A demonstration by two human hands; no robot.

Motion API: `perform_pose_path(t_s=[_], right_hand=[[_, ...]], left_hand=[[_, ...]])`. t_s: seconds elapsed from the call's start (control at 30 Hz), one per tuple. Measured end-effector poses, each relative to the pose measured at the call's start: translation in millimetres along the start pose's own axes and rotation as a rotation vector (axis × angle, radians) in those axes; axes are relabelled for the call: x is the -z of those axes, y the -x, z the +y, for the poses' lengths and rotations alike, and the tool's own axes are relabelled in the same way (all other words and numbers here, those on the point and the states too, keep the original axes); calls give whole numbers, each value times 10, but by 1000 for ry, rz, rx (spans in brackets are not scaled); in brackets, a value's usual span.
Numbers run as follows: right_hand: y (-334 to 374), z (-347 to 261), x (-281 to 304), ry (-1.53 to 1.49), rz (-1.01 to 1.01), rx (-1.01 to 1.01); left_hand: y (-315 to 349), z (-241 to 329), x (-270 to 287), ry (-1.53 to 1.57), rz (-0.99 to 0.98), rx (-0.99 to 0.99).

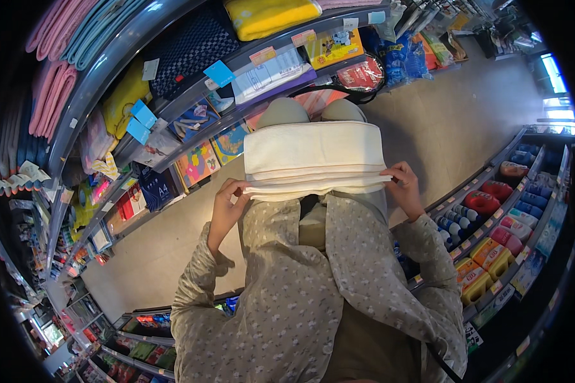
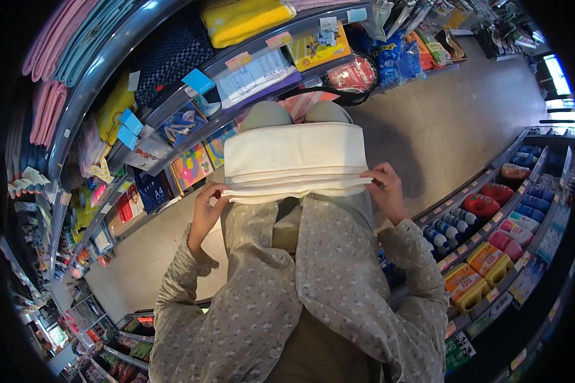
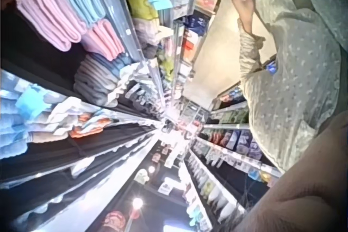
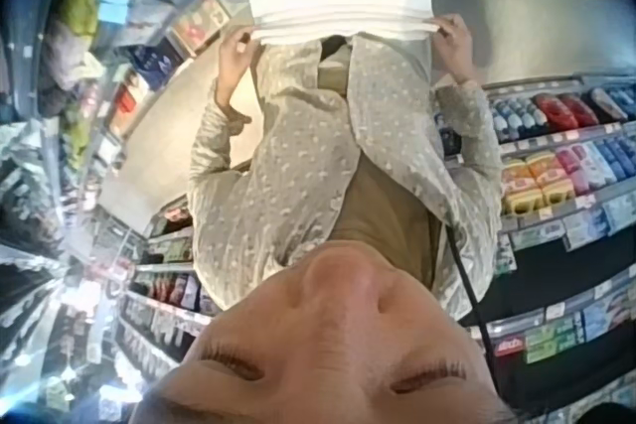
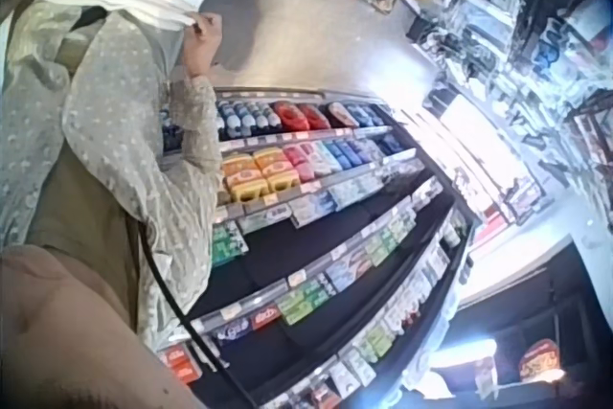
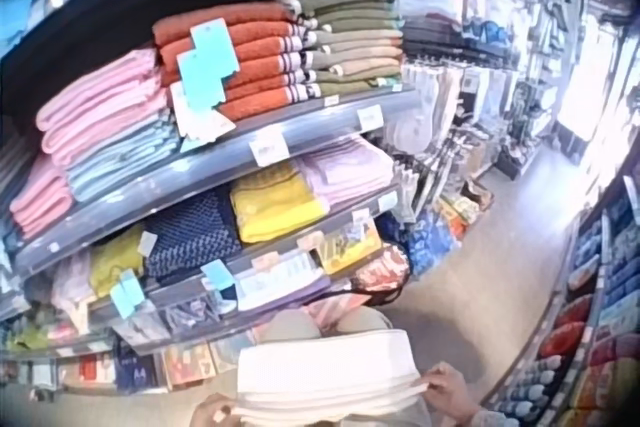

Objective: The person repeatedly picks up folded towels from a store shelf, unfolds them to inspect the fabric, and then refolds them before placing them back. The person handles several towels of different colors, including blue, pink, and white, in a repetitive cycle of unfolding and refolding.

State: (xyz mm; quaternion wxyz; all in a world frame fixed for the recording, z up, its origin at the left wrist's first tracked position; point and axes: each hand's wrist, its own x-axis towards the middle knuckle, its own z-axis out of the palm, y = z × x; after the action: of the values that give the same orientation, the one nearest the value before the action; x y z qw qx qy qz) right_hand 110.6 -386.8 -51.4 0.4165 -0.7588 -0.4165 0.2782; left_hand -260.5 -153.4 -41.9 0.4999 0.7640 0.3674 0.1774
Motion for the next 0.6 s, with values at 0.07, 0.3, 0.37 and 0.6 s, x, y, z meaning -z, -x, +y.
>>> perform_pose_path(t_s=[0.07, 0.3, 0.37, 0.6], right_hand=[[11, 23, 23, 5, -32, -35], [216, 194, -57, -506, 56, -549], [189, 191, -52, -457, -46, -684], [159, 107, -128, -498, -41, -723]], left_hand=[[29, -21, -27, 69, -20, 73], [175, -2, -257, 482, 40, 418], [163, 16, -252, 499, 43, 498], [124, 120, -275, 586, 28, 532]])
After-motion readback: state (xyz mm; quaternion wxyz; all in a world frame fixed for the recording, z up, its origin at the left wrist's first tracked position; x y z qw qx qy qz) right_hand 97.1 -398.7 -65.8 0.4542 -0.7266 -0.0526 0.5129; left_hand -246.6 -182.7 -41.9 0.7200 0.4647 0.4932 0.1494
